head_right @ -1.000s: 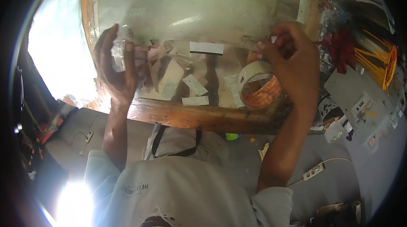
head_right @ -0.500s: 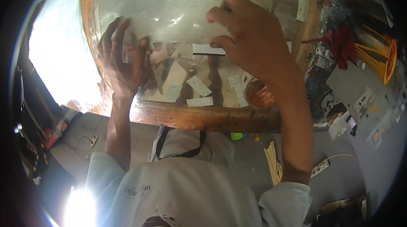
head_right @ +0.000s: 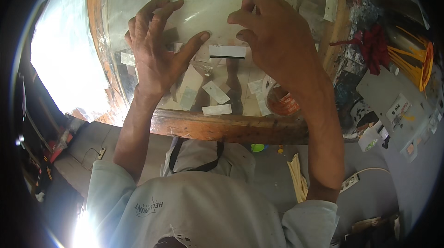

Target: The person positions a clear film over a lightbox, tapes several small white markers onto a glass surface, and applies tape to the edges of the film.

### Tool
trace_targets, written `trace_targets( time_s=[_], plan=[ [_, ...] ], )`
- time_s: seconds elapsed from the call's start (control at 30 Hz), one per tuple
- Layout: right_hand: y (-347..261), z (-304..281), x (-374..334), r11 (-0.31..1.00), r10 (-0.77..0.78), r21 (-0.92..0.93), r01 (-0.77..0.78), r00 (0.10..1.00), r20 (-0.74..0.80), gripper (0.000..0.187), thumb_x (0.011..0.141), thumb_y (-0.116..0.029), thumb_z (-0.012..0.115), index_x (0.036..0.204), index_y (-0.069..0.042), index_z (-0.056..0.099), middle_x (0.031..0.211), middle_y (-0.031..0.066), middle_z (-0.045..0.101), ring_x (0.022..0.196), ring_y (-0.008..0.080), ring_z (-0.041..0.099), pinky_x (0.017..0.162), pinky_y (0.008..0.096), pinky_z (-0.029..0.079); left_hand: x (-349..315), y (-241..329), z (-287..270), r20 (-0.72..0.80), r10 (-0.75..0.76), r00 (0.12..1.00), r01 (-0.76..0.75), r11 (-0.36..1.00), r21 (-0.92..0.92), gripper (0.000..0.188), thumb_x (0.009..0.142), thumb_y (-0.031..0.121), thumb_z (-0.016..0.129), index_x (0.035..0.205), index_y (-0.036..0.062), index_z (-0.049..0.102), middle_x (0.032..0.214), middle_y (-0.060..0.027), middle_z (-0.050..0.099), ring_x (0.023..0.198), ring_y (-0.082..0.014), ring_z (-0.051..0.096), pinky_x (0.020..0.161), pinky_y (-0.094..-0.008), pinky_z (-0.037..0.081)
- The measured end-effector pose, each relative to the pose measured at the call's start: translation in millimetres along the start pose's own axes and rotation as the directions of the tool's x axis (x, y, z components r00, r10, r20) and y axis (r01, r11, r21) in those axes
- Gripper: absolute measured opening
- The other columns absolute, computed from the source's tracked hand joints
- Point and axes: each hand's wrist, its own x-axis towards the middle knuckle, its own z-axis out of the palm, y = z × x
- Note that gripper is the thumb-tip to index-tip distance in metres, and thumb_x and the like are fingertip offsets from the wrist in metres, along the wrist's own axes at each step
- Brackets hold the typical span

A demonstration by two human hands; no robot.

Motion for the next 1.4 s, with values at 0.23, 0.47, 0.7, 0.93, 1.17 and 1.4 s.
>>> trace_targets(
  time_s=[0.23,0.47,0.7,0.93,1.17,1.4],
  plan=[
    [0.4,-4.1,0.7,1.0,0.015,0.009,-0.015,1.0,-0.006,0.027,0.077,0.001,0.076,0.102,-0.008,0.073,0.103,0.0064,0.062,0.094,0.0276,0.065,0.078,0.0408,0.054,-2.8,1.4,2.9,-0.022,-0.028,0.999,0.028,1.0,-0.009,0.066,0.073,0.04,0.091,0.13,0.0183,0.067,0.131,-0.0061,0.055,0.117,-0.0282,0.048,0.099,-0.0466,0.033],
    [4.8,-14.3,-5.4,0.994,0.095,0.054,-0.092,0.994,-0.055,0.025,0.079,0.0,0.074,0.103,-0.005,0.072,0.103,0.0092,0.062,0.091,0.03,0.065,0.078,0.0417,0.054,-10.0,4.6,1.9,0.023,0.008,1.0,-0.009,0.998,0.065,0.067,0.075,0.042,0.09,0.133,0.0191,0.066,0.14,-0.0096,0.052,0.124,-0.0299,0.047,0.104,-0.0476,0.033],
    [13.6,-10.8,-1.6,0.997,-0.011,-0.083,-0.002,0.989,-0.146,0.027,0.082,-0.002,0.074,0.108,-0.007,0.07,0.105,0.0095,0.063,0.092,0.0307,0.065,0.078,0.0409,0.054,-8.7,10.1,1.1,0.041,-0.021,0.999,0.017,0.996,0.086,0.067,0.078,0.04,0.088,0.136,0.0181,0.064,0.142,-0.0104,0.051,0.126,-0.0308,0.046,0.105,-0.0479,0.034],
    [22.0,-3.9,39.7,0.975,-0.099,-0.212,0.068,0.985,-0.14,0.033,0.096,-0.025,0.068,0.126,-0.012,0.069,0.129,0.015,0.061,0.114,0.0346,0.061,0.098,0.0432,0.05,-39.8,-5.2,-12.9,-0.066,-0.035,0.997,0.022,0.982,-0.19,0.064,0.084,0.024,0.083,0.14,0.007,0.058,0.138,-0.0167,0.056,0.121,-0.0323,0.051,0.101,-0.0464,0.038],
    [27.5,-0.8,55.1,0.987,0.003,-0.161,-0.023,0.992,-0.125,0.034,0.099,-0.028,0.067,0.129,-0.012,0.067,0.122,0.0126,0.06,0.106,0.032,0.063,0.091,0.0426,0.051,-77.3,-42.7,-60.0,-0.191,-0.363,0.912,0.371,0.929,0.008,0.052,0.097,0.016,0.068,0.143,-0.0011,0.051,0.132,-0.0175,0.059,0.111,-0.0275,0.058,0.096,-0.042,0.047],
    [18.6,9.5,86.7,0.954,-0.131,-0.293,0.069,0.971,-0.199,0.038,0.099,-0.032,0.067,0.13,-0.011,0.064,0.111,0.0103,0.059,0.093,0.031,0.064,0.083,0.0423,0.051,-57.5,-86.6,-80.4,-0.161,-0.475,0.865,0.501,0.838,0.219,0.057,0.095,0.028,0.072,0.145,0.0049,0.055,0.134,-0.0169,0.058,0.117,-0.0284,0.056,0.096,-0.0428,0.047]
  ],
)
